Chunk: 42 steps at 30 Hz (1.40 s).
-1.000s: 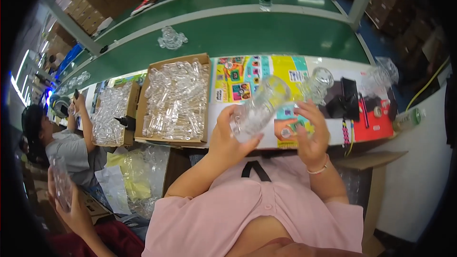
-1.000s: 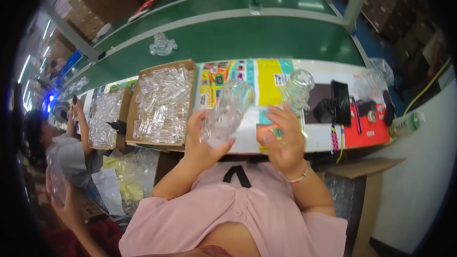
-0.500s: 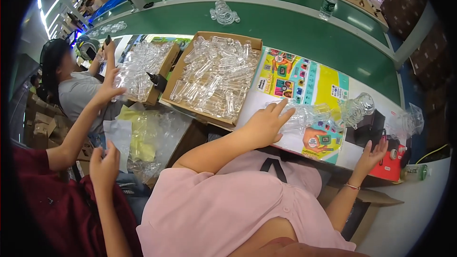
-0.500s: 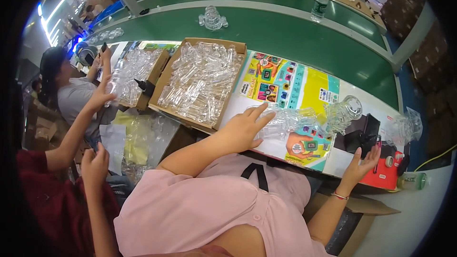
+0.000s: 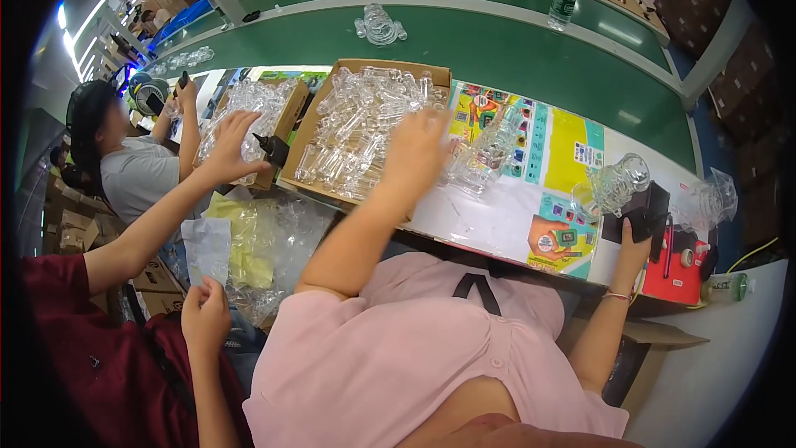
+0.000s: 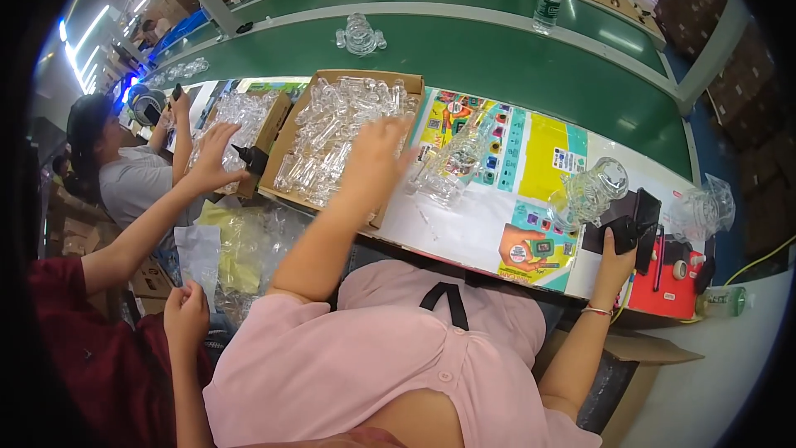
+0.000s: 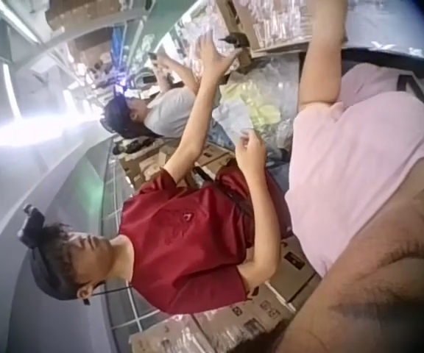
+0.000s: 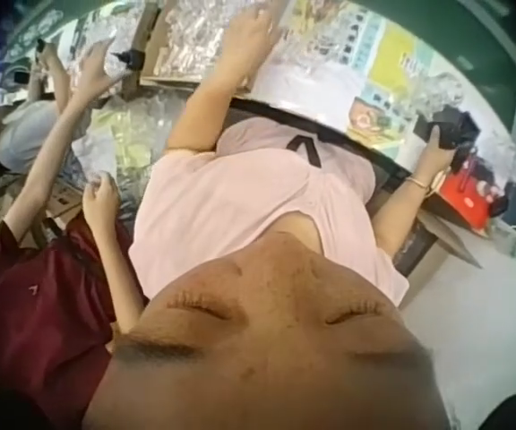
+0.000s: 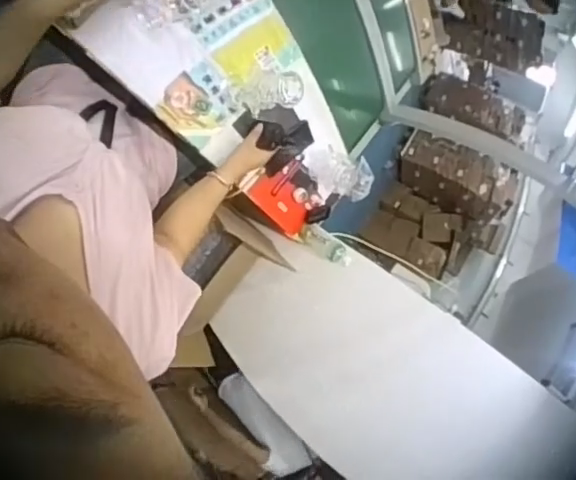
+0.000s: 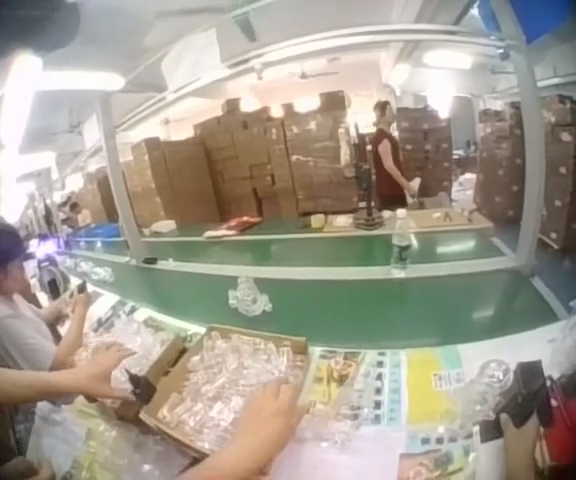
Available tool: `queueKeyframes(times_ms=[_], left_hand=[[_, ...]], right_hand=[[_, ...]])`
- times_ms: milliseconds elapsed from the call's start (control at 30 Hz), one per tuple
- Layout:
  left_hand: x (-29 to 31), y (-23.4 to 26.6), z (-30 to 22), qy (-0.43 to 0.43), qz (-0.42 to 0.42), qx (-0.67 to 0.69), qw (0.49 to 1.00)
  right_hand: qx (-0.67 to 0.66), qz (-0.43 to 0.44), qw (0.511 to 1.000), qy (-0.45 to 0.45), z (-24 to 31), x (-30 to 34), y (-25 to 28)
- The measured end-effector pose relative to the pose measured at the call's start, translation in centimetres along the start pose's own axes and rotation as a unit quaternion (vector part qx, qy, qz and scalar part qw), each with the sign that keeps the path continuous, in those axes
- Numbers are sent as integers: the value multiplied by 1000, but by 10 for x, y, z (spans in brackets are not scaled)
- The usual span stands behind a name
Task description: Inspecting and cleaning transparent plastic mugs using an air blower at an assembly line.
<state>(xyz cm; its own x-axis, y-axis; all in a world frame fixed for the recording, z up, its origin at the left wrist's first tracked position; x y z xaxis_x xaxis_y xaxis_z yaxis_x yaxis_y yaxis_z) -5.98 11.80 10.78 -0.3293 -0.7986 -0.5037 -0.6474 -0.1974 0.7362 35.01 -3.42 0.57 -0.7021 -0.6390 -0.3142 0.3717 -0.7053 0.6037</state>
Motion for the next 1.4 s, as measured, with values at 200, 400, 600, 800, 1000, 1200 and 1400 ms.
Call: queueKeyframes(times_ms=[200,400,600,800,1000,1200,1400], left_hand=[[-37,-2,109,35,110,-84,990],[-37,7,63,127,-121,541,823],[12,-21,-34,311,94,806,495],[46,-29,-84,319,213,809,445],[56,-32,-89,253,226,744,576],[56,-26,-101,125,153,720,665],[52,-13,-123,80,148,636,753]], right_hand=[[-73,-61,995,-34,8,9,20],[-300,-93,949,-27,52,32,70],[-359,12,933,22,101,56,80],[-316,104,942,46,133,78,69],[-317,197,924,77,134,95,58],[-223,174,945,163,131,95,67],[-143,72,953,259,160,82,101]])
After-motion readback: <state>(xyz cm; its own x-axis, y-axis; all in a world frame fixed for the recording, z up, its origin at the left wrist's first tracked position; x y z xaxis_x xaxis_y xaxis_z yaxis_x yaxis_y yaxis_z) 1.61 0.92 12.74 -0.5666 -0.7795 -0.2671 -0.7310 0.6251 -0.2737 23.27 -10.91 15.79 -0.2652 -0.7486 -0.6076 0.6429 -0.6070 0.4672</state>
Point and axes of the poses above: each hand's wrist, its own x-axis away from the middle knuckle, its own y-axis out of the back of the hand, z = x × y, the point moved 6 cm from there along -x, towards the middle knuckle, and after that the axes turned 13 degrees about x, right-handed, at the moved point
